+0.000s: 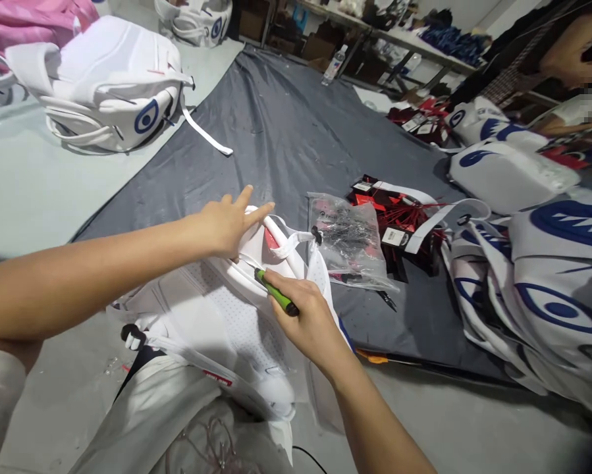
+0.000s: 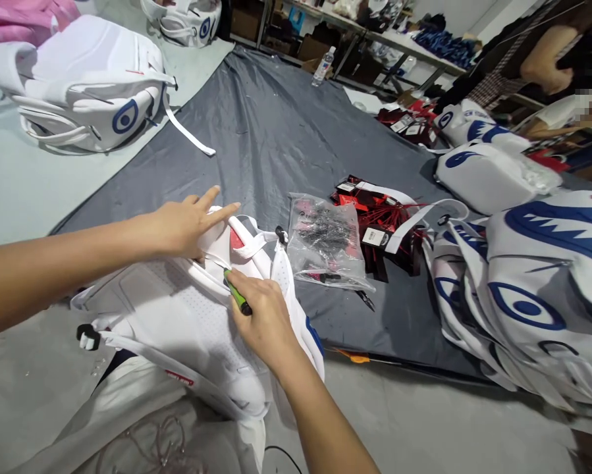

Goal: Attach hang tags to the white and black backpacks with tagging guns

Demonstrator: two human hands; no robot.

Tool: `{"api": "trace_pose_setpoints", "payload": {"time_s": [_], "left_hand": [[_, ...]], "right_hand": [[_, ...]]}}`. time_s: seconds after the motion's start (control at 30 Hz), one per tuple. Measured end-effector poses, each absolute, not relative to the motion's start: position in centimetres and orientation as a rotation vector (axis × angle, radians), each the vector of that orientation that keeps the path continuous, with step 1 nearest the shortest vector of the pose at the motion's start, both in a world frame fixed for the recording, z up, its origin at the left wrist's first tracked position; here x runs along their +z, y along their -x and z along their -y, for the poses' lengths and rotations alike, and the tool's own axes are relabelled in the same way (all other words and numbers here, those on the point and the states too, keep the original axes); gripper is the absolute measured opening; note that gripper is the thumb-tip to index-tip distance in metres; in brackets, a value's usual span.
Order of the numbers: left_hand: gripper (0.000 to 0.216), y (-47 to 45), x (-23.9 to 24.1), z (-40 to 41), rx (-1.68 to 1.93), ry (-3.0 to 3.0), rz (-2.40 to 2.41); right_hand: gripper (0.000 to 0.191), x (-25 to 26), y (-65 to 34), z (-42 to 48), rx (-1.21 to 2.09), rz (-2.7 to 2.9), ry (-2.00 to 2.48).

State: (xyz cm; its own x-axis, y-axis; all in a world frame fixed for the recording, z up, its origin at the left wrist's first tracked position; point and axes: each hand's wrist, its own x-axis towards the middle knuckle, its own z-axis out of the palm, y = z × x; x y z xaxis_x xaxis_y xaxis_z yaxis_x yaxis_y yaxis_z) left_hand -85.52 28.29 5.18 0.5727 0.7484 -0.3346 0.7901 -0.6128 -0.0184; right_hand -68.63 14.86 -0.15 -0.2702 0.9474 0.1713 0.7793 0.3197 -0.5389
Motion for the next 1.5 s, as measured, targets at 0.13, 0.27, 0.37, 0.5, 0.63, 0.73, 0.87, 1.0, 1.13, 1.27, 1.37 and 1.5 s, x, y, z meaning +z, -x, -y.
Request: {"api": "trace_pose_setpoints", "payload": {"time_s": [0.13,0.27,0.37,0.5,0.63,0.73,0.87,1.0,1.13,1.27,1.37,1.5], "left_hand": [[0.128,86.7,5.7,-26.8,-0.442,-2.669,-1.446],[0.125,86.8,4.2,-26.2,-0.365,-2.669,-1.593],[0.121,86.6,3.3,-26.7,-0.372,-2.659,-1.637],[0.119,86.4,2.8,-27.2,-0.408,-2.689,-1.627],[0.114,86.6,2.6,-27.3,-0.389,-2.711,-1.594],[0.108,87.1,2.6,-27.5,-0.371,-2.716,-1.555],[0.099,87.9,2.9,-28.0,-0.346,-2.643,-1.413],[0.101,88.3,3.3,-28.9,-0.382,-2.531,-1.292],[0.100,88.4,3.2,-29.5,-0.381,-2.484,-1.251],[0.100,88.4,2.8,-29.9,-0.364,-2.455,-1.232],[0.101,88.4,2.6,-30.5,-0.371,-2.419,-1.199],[0.104,88.3,2.6,-31.2,-0.424,-2.350,-1.184]], "right_hand": [[0.039,-1.6,70.9,-15.6,0.492,2.009,1.368],[0.041,-3.2,72.1,-16.4,0.563,1.871,1.345],[0.040,-3.9,72.1,-16.8,0.661,1.787,1.355],[0.039,-4.1,72.4,-17.3,0.789,1.652,1.338],[0.037,-4.0,72.9,-17.6,0.816,1.627,1.325],[0.038,-4.0,72.9,-17.5,0.803,1.624,1.318],[0.039,-3.8,72.7,-17.1,0.772,1.619,1.346],[0.038,-3.6,72.6,-16.8,0.738,1.623,1.397],[0.038,-3.4,72.4,-16.6,0.732,1.607,1.438],[0.038,-3.3,72.6,-16.8,0.756,1.558,1.492],[0.036,-3.2,73.0,-17.4,0.792,1.513,1.493],[0.034,-3.0,73.5,-18.1,0.826,1.505,1.494]]}}
